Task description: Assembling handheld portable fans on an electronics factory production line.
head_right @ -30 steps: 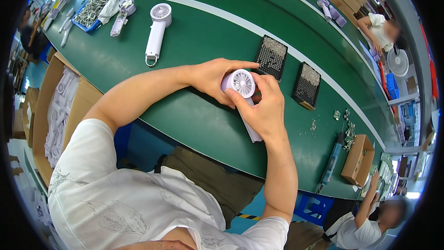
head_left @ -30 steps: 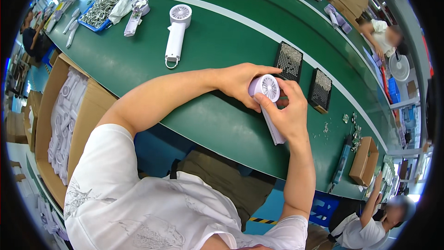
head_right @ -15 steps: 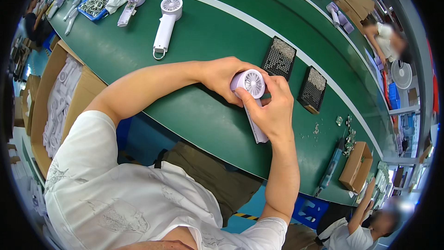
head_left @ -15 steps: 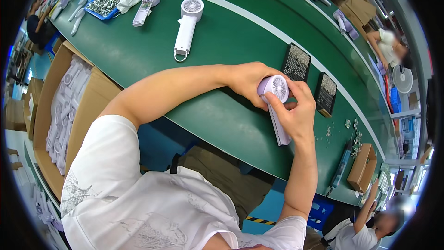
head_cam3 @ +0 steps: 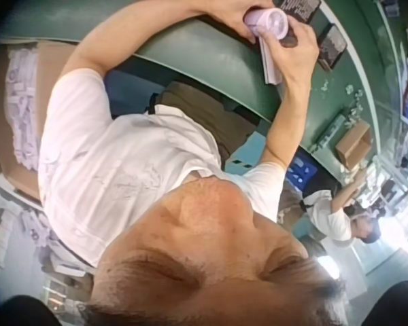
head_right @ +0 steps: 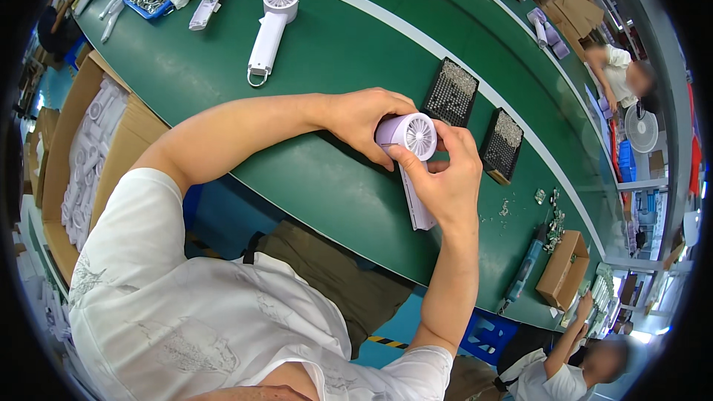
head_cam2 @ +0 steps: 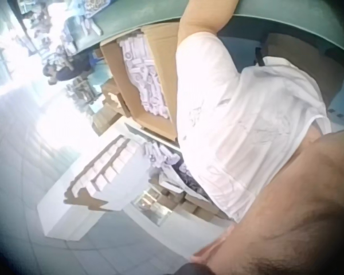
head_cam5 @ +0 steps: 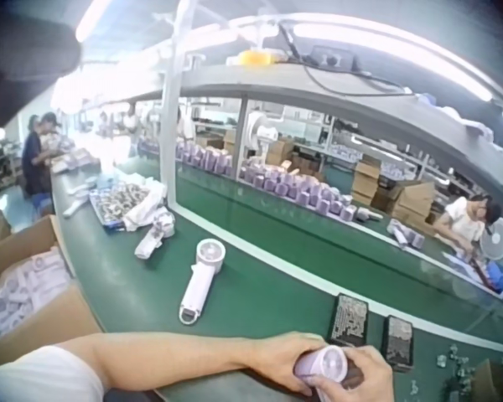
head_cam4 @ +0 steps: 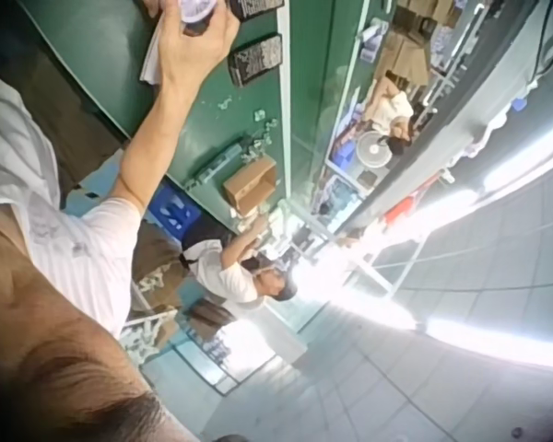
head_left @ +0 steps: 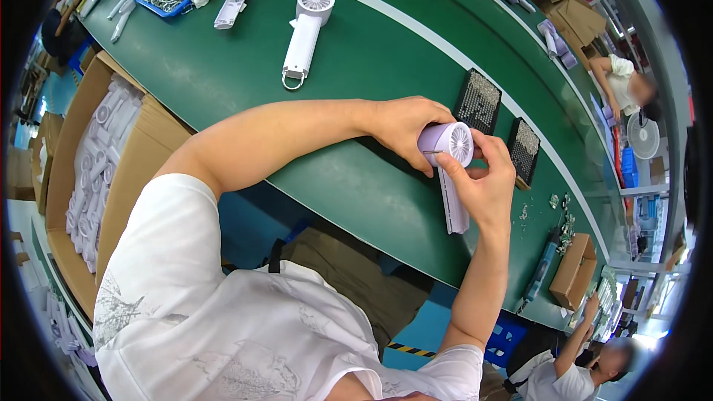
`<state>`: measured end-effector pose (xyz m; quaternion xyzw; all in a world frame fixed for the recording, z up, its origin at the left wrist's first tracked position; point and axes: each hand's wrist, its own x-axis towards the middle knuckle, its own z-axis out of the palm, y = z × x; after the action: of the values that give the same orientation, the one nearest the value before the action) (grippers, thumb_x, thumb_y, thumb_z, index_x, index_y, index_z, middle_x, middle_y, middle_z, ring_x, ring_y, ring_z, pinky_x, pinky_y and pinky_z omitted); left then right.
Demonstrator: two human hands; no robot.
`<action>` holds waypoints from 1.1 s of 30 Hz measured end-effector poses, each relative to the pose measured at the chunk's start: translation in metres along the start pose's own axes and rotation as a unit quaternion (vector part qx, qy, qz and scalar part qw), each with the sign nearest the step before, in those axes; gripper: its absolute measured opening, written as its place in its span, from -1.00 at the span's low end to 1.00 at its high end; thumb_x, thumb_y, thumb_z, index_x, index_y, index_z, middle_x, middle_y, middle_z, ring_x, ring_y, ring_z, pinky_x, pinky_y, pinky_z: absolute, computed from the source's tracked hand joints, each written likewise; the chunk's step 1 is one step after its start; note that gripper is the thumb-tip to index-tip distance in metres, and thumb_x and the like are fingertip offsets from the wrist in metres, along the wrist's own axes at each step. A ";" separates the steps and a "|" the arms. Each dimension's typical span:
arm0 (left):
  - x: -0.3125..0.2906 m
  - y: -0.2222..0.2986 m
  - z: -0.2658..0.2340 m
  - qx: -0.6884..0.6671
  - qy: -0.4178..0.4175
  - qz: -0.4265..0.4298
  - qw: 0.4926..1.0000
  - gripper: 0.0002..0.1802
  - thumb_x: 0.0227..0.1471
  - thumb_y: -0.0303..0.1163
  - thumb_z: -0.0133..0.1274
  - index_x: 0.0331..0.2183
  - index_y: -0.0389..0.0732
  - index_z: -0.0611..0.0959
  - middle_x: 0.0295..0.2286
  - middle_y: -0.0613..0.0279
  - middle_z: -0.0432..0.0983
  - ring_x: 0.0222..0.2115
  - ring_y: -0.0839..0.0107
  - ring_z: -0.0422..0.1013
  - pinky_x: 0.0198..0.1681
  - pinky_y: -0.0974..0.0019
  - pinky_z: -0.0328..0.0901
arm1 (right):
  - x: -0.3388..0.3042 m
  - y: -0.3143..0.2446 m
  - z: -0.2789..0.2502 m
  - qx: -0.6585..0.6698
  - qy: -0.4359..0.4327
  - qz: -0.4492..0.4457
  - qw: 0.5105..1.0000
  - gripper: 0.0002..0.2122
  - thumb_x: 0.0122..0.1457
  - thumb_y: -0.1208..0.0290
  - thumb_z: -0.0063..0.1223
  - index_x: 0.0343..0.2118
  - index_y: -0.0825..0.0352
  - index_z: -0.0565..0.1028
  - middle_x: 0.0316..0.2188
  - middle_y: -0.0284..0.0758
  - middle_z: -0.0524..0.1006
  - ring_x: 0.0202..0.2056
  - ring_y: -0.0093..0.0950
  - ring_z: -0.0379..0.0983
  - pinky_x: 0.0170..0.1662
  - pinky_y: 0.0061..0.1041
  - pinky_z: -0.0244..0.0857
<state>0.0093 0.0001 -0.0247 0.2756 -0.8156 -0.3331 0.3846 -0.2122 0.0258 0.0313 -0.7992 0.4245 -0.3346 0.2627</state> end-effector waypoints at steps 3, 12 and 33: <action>0.000 0.003 0.001 0.001 0.019 0.022 1.000 -0.28 -0.39 -0.24 0.55 -0.13 -0.33 0.66 -0.25 0.02 0.61 -0.23 0.08 0.56 -0.13 0.15 0.47 | -0.001 -0.007 -0.002 -0.026 -0.011 -0.010 1.000 -0.42 -0.09 0.28 0.58 -0.04 0.51 0.59 -0.21 -0.26 0.54 -0.21 -0.44 0.60 -0.34 -0.49 0.60; 0.001 0.002 0.006 0.034 0.013 0.002 0.999 -0.27 -0.40 -0.22 0.54 -0.13 -0.35 0.67 -0.28 0.00 0.61 -0.25 0.06 0.56 -0.15 0.14 0.47 | -0.003 0.001 -0.005 -0.066 -0.002 -0.061 0.996 -0.44 -0.06 0.30 0.56 -0.06 0.55 0.58 -0.25 -0.25 0.48 -0.30 -0.45 0.55 -0.39 -0.52 0.57; 0.001 -0.006 0.004 0.020 -0.002 0.021 1.000 -0.14 -0.42 -0.16 0.57 -0.05 -0.34 0.61 -0.16 -0.06 0.61 -0.15 0.02 0.55 -0.05 0.11 0.46 | -0.004 -0.007 -0.009 -0.069 0.013 -0.057 0.996 -0.43 -0.10 0.28 0.58 -0.04 0.49 0.60 -0.24 -0.26 0.51 -0.26 -0.42 0.56 -0.37 -0.49 0.54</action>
<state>0.0072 -0.0026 -0.0304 0.2654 -0.8282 -0.3092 0.3847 -0.2175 0.0308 0.0409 -0.8341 0.4039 -0.3288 0.1817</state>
